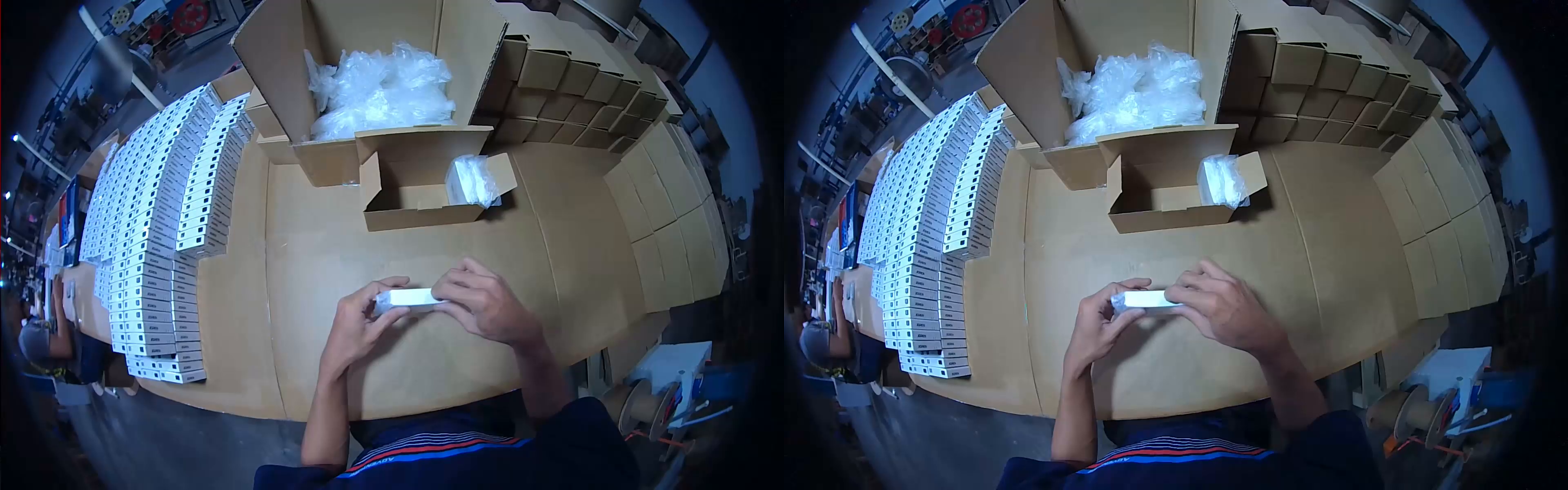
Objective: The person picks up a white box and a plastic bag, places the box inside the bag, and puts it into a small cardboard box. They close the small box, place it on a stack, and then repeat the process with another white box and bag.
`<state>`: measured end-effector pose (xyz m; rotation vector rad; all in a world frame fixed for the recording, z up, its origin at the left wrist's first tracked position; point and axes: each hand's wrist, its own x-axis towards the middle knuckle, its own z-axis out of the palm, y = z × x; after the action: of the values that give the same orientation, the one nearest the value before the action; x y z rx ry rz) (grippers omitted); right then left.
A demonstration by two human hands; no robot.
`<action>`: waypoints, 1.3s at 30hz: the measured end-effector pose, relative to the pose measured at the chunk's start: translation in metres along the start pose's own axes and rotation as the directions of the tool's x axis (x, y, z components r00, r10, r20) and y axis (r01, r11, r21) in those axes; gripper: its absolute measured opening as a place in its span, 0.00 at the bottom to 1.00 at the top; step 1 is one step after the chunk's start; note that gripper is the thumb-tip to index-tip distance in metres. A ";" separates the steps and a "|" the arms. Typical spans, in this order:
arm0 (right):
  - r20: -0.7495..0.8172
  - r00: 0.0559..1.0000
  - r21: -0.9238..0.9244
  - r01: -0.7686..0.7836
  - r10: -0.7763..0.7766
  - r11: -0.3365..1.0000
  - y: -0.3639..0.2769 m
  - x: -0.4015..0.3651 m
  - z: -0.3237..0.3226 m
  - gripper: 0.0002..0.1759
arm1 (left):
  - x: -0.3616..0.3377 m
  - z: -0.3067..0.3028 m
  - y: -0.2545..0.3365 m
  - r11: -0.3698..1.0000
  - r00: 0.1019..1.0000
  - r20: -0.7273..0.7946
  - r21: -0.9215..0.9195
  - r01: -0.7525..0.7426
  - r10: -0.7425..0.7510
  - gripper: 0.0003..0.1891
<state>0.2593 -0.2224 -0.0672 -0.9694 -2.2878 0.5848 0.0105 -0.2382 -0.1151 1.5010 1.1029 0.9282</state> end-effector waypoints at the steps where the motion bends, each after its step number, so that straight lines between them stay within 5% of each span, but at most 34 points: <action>1: -0.025 1.000 -0.041 0.009 -0.010 0.999 0.004 0.000 -0.005 0.11 | 0.001 -0.002 -0.001 0.998 0.999 -0.012 -0.049 0.037 -0.037 0.17; 2: -0.049 0.999 -0.084 0.017 -0.021 0.996 0.006 0.000 -0.009 0.11 | 0.003 -0.004 -0.001 0.992 0.997 -0.022 -0.099 0.072 -0.075 0.19; 5: -0.247 0.933 0.061 -0.255 0.263 0.965 0.001 0.005 -0.022 0.10 | 0.016 -0.002 0.012 0.994 0.977 -0.186 0.072 -0.088 0.100 0.26; 6: -0.380 0.904 -0.027 -0.225 0.198 0.974 0.007 0.010 -0.024 0.11 | 0.020 -0.005 0.020 0.986 0.988 -0.155 0.166 0.004 0.022 0.34; 9: -0.717 0.647 0.148 -0.220 0.258 0.964 0.032 0.028 0.001 0.11 | 0.035 -0.003 0.010 0.792 0.968 -0.171 0.609 -0.044 0.185 0.36; 11: -0.769 0.605 0.071 -0.244 0.209 0.967 0.051 0.035 0.009 0.11 | 0.043 -0.002 0.002 0.774 0.980 -0.140 0.633 -0.020 0.140 0.40; 17: -0.758 0.642 -0.097 -0.284 0.114 0.954 0.066 0.052 0.015 0.14 | 0.057 0.000 -0.001 0.709 0.981 -0.129 0.705 -0.014 0.148 0.43; 24: -0.669 0.704 -0.055 -0.368 0.239 0.928 0.081 0.060 0.021 0.12 | 0.057 0.007 -0.005 0.650 0.975 -0.164 0.759 0.029 0.149 0.46; 29: -0.633 0.740 -0.282 -0.493 0.227 0.823 0.093 0.067 0.030 0.09 | 0.058 0.012 -0.004 0.597 0.972 -0.197 0.798 0.083 0.128 0.47; 36: -0.648 0.717 -0.317 -0.559 0.256 0.766 0.089 0.072 0.037 0.08 | 0.060 0.014 0.000 0.599 0.976 -0.198 0.794 0.107 0.087 0.48; 39: -0.609 0.693 -0.288 -0.647 0.386 0.706 0.085 0.071 0.038 0.07 | 0.060 0.012 0.001 0.613 0.978 -0.194 0.783 0.106 0.078 0.48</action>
<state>0.2361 -0.1207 -0.1209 -1.8378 -1.6559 -0.0778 0.0394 -0.1841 -0.1152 2.1287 1.8420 0.5896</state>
